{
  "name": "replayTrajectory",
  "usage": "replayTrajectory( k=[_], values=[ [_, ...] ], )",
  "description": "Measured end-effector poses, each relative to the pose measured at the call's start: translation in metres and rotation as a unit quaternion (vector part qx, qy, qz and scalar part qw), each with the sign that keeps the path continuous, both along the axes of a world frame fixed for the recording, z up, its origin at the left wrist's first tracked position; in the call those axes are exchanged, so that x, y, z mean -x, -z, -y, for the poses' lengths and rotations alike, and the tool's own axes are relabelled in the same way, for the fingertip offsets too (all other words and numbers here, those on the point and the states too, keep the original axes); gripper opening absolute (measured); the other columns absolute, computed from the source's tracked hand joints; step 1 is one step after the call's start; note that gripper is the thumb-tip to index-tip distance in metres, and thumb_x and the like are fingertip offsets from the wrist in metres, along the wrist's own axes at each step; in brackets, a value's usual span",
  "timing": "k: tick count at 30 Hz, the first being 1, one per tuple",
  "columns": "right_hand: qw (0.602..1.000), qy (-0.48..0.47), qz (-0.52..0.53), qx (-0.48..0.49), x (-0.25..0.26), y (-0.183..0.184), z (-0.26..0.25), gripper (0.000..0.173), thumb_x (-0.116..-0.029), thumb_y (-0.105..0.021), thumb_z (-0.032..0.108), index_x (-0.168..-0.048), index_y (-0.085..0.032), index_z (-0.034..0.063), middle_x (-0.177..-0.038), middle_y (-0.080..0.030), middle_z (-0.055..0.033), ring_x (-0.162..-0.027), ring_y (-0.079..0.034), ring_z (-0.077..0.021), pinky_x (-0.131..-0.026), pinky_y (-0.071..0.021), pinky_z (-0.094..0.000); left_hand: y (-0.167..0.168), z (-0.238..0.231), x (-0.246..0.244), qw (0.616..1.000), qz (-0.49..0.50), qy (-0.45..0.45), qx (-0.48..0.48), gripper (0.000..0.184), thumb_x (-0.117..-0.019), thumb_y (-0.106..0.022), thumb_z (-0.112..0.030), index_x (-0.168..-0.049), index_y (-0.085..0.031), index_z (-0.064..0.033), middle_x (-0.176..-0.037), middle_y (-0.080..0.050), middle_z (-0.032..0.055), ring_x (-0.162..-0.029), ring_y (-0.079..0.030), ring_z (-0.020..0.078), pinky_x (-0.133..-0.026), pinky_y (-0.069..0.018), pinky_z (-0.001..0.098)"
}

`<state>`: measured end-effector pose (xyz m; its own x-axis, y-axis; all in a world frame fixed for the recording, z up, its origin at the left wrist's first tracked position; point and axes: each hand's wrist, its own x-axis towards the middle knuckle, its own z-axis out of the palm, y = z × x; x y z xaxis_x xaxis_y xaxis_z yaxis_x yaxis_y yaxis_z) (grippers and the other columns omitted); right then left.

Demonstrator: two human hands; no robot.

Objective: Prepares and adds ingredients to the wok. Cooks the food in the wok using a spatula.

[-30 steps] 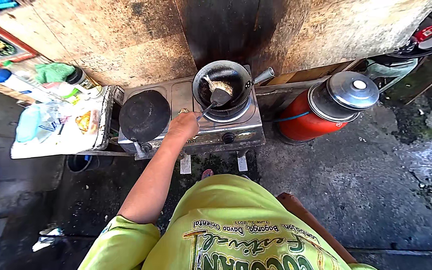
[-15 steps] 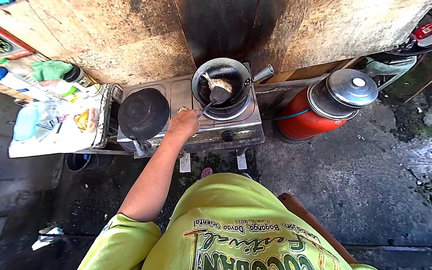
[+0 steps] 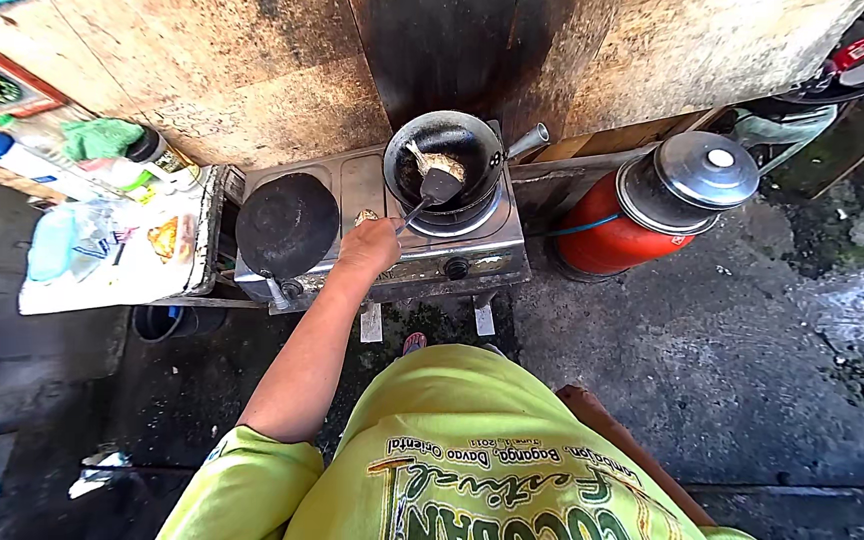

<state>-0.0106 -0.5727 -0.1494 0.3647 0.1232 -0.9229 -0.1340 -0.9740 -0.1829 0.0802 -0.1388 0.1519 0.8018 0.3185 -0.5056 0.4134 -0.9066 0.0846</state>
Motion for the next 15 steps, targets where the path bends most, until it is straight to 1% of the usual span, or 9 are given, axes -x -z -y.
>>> replayTrajectory(
  k=[3, 11, 15],
  values=[
    [1.0, 0.0, -0.002, 0.004, 0.0008, -0.0027, -0.0005, 0.046, -0.1105, -0.046, 0.036, -0.134, -0.064, 0.001, -0.138, -0.063, -0.0255, -0.135, -0.056, -0.0403, -0.114, -0.0401, -0.0586, 0.0007, -0.001, 0.0006, 1.0, 0.002, 0.001, 0.002, 0.047, -0.1036, -0.057, -0.021, -0.151, -0.055, -0.0265, -0.134, -0.067, 0.0155, -0.125, -0.063, 0.0371, -0.099, -0.0493, 0.063],
    [1.0, 0.004, 0.006, 0.001, -0.0003, 0.0057, 0.0013, 0.044, -0.1101, -0.047, 0.036, -0.133, -0.065, 0.0032, -0.135, -0.065, -0.0232, -0.134, -0.057, -0.0396, -0.113, -0.0416, -0.0584, 0.0033, -0.0045, 0.0, 1.0, 0.003, -0.002, 0.019, 0.047, -0.1037, -0.058, -0.021, -0.15, -0.055, -0.0255, -0.135, -0.066, 0.0158, -0.125, -0.063, 0.0374, -0.1, -0.0485, 0.0634],
    [1.0, 0.009, 0.007, -0.001, -0.0018, 0.0036, 0.0, 0.043, -0.11, -0.048, 0.035, -0.132, -0.066, 0.0025, -0.135, -0.065, -0.0241, -0.133, -0.058, -0.0399, -0.113, -0.0417, -0.0587, 0.003, -0.0051, -0.0004, 1.0, -0.001, -0.002, 0.018, 0.047, -0.1043, -0.057, -0.022, -0.151, -0.054, -0.0256, -0.136, -0.065, 0.0153, -0.126, -0.062, 0.037, -0.101, -0.0483, 0.0629]
  ],
)
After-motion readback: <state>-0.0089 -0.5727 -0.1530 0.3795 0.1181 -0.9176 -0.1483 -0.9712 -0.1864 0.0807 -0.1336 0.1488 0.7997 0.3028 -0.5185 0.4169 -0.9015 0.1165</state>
